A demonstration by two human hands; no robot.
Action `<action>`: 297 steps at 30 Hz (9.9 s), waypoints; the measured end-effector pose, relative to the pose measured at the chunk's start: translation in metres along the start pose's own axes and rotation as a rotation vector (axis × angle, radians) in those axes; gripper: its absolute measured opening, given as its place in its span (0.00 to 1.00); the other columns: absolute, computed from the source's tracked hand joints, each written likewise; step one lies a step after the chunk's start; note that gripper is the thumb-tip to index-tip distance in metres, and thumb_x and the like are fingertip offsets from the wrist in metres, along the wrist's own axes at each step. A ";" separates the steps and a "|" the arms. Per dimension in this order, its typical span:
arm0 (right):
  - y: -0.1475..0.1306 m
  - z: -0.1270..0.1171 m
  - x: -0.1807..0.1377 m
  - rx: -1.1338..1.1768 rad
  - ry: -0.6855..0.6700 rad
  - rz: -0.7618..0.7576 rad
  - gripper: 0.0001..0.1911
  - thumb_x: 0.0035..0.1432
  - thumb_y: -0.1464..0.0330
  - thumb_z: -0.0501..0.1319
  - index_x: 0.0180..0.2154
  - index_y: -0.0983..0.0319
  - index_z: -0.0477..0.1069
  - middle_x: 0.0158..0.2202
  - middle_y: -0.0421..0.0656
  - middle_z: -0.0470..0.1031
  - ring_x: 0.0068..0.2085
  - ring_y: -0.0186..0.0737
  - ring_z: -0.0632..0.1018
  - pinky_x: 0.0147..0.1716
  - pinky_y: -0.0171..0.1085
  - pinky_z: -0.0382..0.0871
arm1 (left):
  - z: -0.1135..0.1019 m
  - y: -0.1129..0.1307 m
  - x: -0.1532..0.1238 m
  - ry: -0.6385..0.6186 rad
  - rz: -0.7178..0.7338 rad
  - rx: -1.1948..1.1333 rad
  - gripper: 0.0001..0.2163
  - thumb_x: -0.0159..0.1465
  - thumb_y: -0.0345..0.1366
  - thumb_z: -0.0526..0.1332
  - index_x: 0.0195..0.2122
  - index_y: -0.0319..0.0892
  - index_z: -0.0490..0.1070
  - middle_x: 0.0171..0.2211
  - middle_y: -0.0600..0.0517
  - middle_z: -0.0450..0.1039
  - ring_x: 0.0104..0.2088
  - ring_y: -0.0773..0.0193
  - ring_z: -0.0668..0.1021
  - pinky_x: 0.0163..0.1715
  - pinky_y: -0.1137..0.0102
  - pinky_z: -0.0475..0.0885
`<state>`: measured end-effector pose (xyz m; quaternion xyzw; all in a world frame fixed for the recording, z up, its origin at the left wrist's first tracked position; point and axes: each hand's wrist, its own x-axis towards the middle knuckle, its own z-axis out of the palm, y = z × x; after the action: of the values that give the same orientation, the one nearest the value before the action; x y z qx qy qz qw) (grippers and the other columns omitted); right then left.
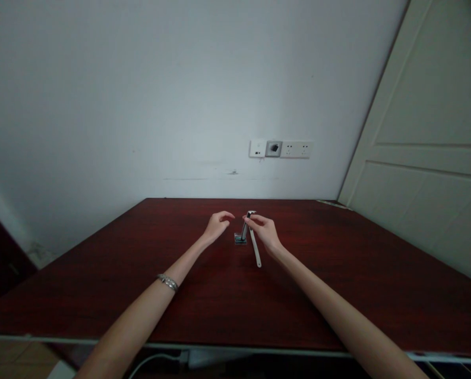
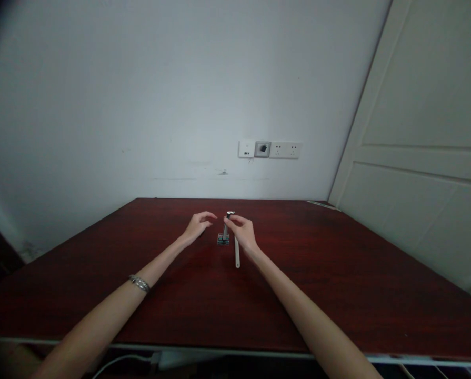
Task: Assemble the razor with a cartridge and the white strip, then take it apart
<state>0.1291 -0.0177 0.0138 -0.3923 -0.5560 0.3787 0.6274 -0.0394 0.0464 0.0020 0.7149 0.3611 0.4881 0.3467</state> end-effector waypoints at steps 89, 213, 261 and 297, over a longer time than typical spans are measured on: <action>-0.060 -0.051 0.013 -0.833 -0.162 -0.427 0.19 0.57 0.54 0.52 0.43 0.55 0.74 0.34 0.43 0.77 0.32 0.39 0.75 0.30 0.34 0.65 | 0.015 0.027 -0.028 -0.040 0.275 0.256 0.06 0.60 0.30 0.52 0.37 0.41 0.65 0.31 0.53 0.71 0.33 0.67 0.75 0.35 0.73 0.67; -0.068 -0.061 -0.038 -0.753 -0.072 -0.353 0.24 0.60 0.62 0.50 0.57 0.58 0.59 0.37 0.44 0.76 0.33 0.38 0.75 0.34 0.37 0.68 | 0.033 0.051 -0.040 -0.199 -0.016 -0.384 0.13 0.58 0.35 0.58 0.43 0.35 0.64 0.32 0.45 0.73 0.31 0.61 0.78 0.32 0.65 0.72; -0.062 -0.030 -0.035 -0.794 0.029 -0.514 0.21 0.61 0.67 0.47 0.56 0.56 0.62 0.26 0.40 0.64 0.26 0.33 0.66 0.28 0.32 0.61 | 0.029 0.041 -0.033 0.011 -0.033 -0.292 0.11 0.51 0.33 0.64 0.33 0.38 0.62 0.22 0.55 0.71 0.21 0.65 0.76 0.24 0.69 0.71; -0.059 -0.054 0.017 -0.648 -0.169 -0.338 0.22 0.55 0.55 0.52 0.35 0.66 0.74 0.23 0.42 0.72 0.23 0.34 0.68 0.24 0.32 0.60 | 0.021 0.051 -0.035 -0.066 -0.266 -0.444 0.10 0.53 0.35 0.60 0.35 0.37 0.63 0.23 0.51 0.71 0.19 0.63 0.76 0.18 0.70 0.72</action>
<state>0.1864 -0.0303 0.0702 -0.4404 -0.7537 0.1051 0.4763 -0.0192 -0.0125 0.0237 0.5832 0.3244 0.4819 0.5678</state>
